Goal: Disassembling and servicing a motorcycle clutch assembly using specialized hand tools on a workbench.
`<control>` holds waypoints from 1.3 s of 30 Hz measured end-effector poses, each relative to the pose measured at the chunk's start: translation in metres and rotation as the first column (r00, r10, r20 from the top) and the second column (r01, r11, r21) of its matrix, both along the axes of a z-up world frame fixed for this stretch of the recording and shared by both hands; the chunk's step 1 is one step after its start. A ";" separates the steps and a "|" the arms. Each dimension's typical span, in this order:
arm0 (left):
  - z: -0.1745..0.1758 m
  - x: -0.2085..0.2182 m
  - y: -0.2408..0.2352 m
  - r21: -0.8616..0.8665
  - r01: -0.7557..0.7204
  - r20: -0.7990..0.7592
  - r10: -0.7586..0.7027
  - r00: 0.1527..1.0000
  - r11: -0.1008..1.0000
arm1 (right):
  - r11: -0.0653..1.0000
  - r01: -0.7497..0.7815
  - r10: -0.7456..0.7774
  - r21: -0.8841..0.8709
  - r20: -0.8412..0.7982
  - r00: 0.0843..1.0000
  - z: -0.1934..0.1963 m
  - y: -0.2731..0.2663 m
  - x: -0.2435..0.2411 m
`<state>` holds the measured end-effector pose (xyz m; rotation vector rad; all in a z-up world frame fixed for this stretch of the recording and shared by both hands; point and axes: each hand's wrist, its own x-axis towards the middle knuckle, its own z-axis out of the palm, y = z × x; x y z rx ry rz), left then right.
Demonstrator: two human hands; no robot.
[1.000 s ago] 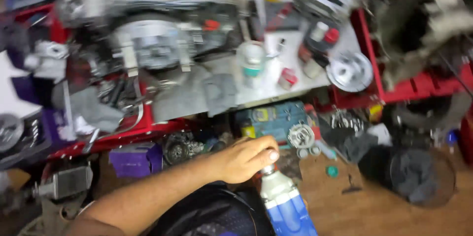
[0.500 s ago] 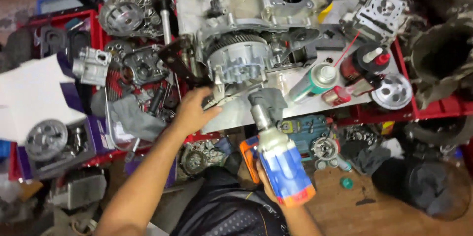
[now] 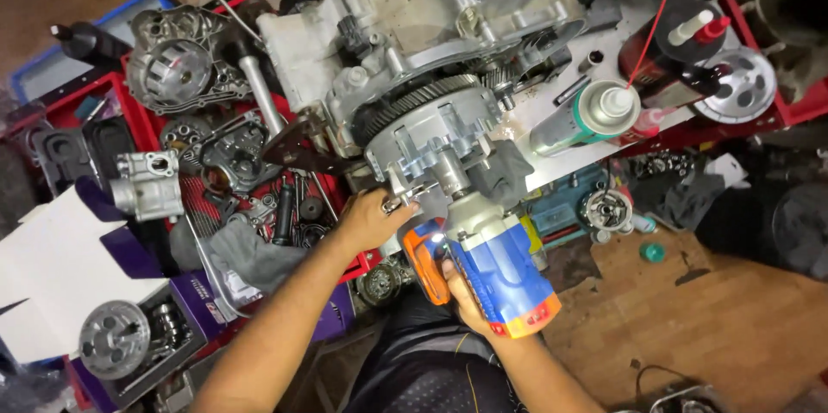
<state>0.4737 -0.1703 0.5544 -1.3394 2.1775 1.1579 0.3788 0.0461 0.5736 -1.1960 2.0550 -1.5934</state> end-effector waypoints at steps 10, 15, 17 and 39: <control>-0.023 0.006 -0.007 0.073 0.075 0.003 -0.075 0.997 0.995 | 0.992 0.119 -0.122 0.031 0.143 0.982 0.005 -0.013 0.008; -0.004 0.000 -0.008 0.134 0.061 0.068 -0.070 0.995 0.989 | 0.973 0.223 -0.221 -0.060 0.047 0.974 0.011 -0.021 0.012; -0.009 -0.001 -0.010 0.081 0.133 0.080 -0.139 0.987 0.988 | 0.974 0.222 -0.223 -0.035 -0.049 0.974 0.002 -0.018 0.011; -0.061 0.016 -0.006 -0.329 0.133 -0.513 -0.295 0.806 0.935 | 0.993 -0.056 -0.047 -0.107 -0.768 0.639 -0.153 0.041 0.008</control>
